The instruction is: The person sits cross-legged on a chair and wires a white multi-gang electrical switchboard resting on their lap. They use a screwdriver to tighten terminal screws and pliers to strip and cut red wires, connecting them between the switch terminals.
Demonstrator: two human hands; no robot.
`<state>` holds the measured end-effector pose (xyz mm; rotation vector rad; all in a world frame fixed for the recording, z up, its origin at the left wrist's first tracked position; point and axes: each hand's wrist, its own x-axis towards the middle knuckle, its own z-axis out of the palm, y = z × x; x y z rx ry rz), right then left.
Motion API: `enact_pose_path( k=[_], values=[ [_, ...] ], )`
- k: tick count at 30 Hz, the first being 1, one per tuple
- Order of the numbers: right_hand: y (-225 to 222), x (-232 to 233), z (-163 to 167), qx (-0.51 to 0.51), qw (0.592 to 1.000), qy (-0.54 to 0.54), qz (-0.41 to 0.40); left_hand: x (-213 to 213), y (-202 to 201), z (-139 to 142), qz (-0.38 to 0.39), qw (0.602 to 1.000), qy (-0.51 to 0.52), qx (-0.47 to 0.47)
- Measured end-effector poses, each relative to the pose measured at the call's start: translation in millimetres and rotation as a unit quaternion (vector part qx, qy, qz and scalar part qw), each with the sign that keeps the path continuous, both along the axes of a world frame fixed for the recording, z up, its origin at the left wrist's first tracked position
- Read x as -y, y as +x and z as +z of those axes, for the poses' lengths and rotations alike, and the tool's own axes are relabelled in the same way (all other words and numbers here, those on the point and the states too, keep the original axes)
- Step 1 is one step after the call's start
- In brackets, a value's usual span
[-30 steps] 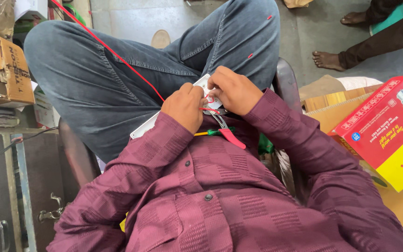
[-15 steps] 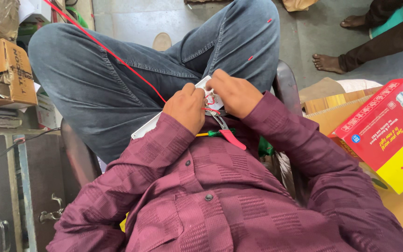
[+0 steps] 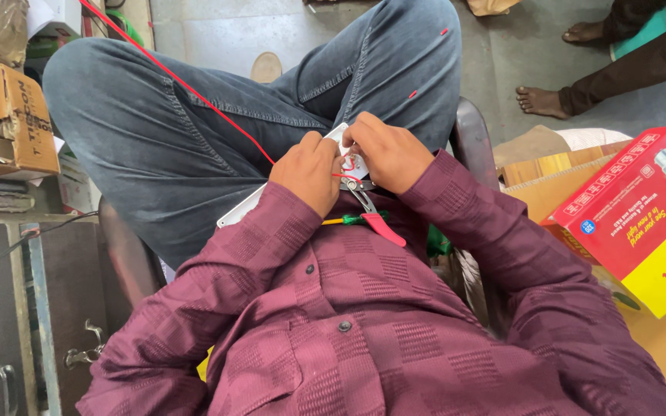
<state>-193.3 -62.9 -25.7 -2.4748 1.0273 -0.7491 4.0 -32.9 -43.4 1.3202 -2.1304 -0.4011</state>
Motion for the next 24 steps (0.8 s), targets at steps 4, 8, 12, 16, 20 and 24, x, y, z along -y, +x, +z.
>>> enact_pose_path(
  k=[4,8,12,16,20,24],
  values=[
    [-2,1,2,0.041,0.999,0.014,-0.010,1,-2,3,0.002,1.000,0.004,-0.002],
    [-11,-8,14,0.055,0.996,0.064,-0.041,5,-3,3,0.012,1.000,0.019,0.005],
    [-20,-33,34,-0.020,0.987,0.151,-0.053,11,-2,1,0.021,0.999,0.033,0.000],
    [-17,-58,49,-0.059,0.995,0.077,0.023,15,0,4,0.025,0.999,0.039,0.006],
    [-9,-74,45,-0.083,0.996,0.038,-0.016,13,12,16,-0.002,0.999,0.041,-0.007],
    [-15,-71,28,-0.099,0.991,-0.020,-0.084,3,32,30,0.005,1.000,0.007,0.000]
  ],
)
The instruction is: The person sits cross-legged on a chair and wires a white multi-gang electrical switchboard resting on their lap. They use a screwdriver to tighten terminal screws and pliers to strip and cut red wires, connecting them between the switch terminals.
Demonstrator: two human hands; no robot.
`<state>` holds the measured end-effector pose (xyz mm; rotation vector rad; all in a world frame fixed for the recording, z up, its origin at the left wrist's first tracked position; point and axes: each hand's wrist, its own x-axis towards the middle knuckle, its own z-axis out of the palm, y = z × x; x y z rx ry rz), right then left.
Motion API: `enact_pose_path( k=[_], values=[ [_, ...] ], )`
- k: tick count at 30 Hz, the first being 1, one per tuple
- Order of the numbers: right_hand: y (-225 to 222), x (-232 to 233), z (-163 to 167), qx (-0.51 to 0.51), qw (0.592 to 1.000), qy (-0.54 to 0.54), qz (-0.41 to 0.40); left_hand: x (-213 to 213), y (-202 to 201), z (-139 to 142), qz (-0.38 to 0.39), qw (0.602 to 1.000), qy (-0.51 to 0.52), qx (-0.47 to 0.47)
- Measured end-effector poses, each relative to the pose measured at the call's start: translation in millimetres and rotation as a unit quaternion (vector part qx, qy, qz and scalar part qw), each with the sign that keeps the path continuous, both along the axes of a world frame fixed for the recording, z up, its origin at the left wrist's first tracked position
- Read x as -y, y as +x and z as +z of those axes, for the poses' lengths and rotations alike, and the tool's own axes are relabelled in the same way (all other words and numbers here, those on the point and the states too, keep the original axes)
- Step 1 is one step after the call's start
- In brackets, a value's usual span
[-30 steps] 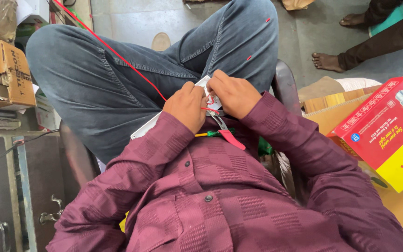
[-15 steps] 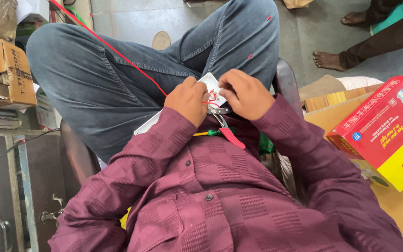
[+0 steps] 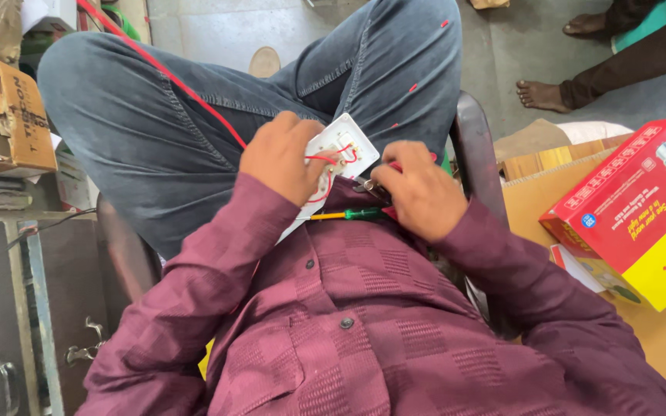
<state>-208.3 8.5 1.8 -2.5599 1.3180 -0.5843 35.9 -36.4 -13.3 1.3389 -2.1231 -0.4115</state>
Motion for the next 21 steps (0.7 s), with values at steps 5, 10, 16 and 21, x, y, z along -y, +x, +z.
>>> enact_pose_path(
  k=[5,10,16,21],
  values=[
    [-12,25,-18,0.040,0.996,-0.069,0.030,-14,18,12,-0.018,1.000,0.010,-0.014],
    [-18,41,-9,0.045,0.996,-0.079,0.024,-34,21,17,-0.145,0.986,0.050,0.071],
    [-1,9,-1,0.039,0.986,0.089,0.137,-41,15,28,-0.179,0.962,0.035,0.203],
    [-11,10,14,0.137,0.957,0.244,0.080,-35,17,33,-0.118,0.989,0.088,0.002]
  ],
)
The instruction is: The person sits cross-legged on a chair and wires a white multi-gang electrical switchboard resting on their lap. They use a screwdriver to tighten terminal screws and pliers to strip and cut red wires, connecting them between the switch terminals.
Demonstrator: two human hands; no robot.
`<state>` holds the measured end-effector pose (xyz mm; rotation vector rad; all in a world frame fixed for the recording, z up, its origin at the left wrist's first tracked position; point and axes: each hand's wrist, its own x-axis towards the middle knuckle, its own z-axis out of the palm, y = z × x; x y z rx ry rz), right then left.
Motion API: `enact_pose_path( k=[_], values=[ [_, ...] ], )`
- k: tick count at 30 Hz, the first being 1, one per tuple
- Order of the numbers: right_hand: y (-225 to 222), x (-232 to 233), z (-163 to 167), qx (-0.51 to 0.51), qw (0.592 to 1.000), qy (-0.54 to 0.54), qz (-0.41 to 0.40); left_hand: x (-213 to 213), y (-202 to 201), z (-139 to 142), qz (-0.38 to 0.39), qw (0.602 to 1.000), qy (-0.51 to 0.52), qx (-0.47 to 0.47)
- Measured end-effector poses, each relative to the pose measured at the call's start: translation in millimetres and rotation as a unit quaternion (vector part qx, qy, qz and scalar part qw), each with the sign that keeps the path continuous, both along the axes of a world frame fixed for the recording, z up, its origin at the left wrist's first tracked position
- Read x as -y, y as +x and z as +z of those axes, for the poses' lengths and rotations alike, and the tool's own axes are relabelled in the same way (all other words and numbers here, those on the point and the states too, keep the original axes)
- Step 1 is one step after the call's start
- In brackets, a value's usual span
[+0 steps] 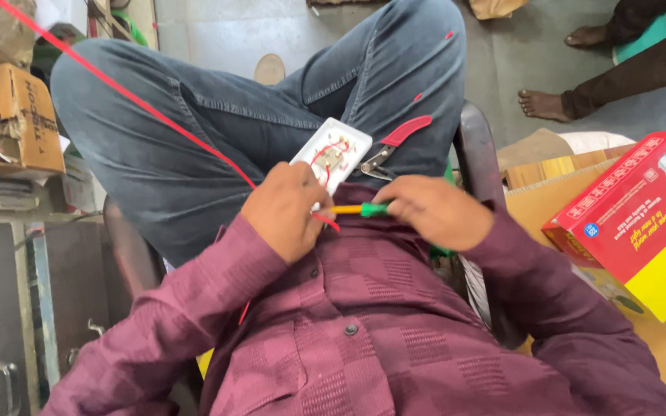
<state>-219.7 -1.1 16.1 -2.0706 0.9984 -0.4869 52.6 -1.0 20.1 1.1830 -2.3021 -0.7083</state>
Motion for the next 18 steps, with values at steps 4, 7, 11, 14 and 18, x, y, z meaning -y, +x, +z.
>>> enact_pose_path(
  k=[4,7,11,14,18],
  values=[
    [-18,1,29,0.001,0.965,0.149,-0.214,10,-3,-17,-0.026,0.997,0.027,-0.065],
    [-29,7,53,0.051,0.978,-0.027,-0.201,33,-5,-39,0.040,0.993,-0.058,-0.090],
    [-34,15,73,0.044,0.958,-0.205,-0.195,93,-6,-67,0.137,0.989,-0.059,0.004],
    [-26,26,75,0.004,0.946,-0.249,-0.207,117,-9,-82,0.083,0.968,0.211,-0.107],
    [-14,33,77,-0.017,0.952,-0.258,-0.162,115,-7,-85,0.055,0.974,0.216,-0.048]
  ],
)
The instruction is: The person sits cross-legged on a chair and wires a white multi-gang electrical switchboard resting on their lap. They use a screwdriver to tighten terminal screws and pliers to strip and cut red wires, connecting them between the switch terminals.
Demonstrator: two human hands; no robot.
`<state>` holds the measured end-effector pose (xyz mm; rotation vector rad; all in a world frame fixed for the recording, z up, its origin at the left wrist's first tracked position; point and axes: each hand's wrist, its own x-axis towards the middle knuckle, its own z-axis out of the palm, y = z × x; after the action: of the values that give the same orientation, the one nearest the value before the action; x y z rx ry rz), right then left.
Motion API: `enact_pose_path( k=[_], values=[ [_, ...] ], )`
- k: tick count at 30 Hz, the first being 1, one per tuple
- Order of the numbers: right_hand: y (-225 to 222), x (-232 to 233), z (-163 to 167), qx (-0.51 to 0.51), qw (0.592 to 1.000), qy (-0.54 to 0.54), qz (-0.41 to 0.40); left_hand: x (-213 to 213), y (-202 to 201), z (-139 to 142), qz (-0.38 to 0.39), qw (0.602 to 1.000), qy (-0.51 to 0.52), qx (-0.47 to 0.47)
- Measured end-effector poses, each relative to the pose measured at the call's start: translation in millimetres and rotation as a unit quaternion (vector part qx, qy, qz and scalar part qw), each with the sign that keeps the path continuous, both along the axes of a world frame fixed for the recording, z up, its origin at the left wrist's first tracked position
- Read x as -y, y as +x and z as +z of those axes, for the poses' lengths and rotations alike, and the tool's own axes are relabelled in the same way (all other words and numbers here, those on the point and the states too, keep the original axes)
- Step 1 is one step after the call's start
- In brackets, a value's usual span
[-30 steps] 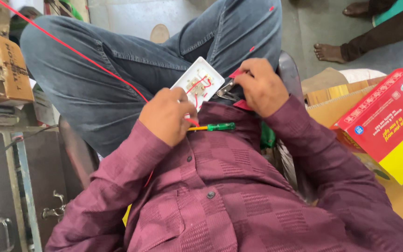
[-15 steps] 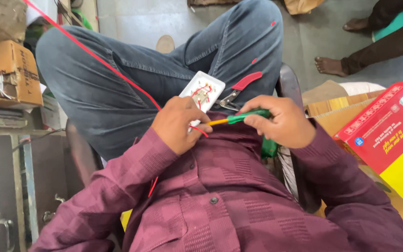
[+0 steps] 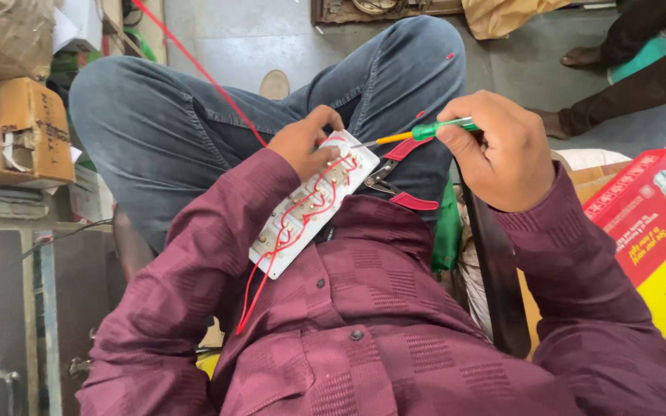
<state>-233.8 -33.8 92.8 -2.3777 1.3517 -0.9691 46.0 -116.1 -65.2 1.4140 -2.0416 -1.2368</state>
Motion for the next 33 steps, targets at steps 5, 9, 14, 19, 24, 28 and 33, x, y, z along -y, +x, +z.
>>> enact_pose_path(
  k=[5,9,14,19,24,28,33],
  values=[
    [8,2,6,-0.031,0.998,-0.030,0.043,-1,5,3,-0.115,0.979,-0.130,-0.108],
    [13,7,9,-0.052,0.992,-0.044,0.107,5,5,-1,-0.140,0.979,-0.043,-0.140],
    [17,13,16,-0.075,0.988,-0.018,0.132,3,5,-5,-0.103,0.987,-0.004,-0.120],
    [21,17,19,-0.092,0.985,0.000,0.146,3,2,-7,-0.115,0.974,0.029,-0.195],
    [25,20,19,-0.104,0.982,-0.009,0.159,6,0,-7,-0.119,0.973,0.042,-0.195],
    [26,19,20,-0.131,0.978,-0.043,0.155,7,1,-7,-0.109,0.981,0.049,-0.151],
    [26,19,22,-0.128,0.979,-0.023,0.156,4,1,-10,-0.098,0.980,0.036,-0.169]
  ],
)
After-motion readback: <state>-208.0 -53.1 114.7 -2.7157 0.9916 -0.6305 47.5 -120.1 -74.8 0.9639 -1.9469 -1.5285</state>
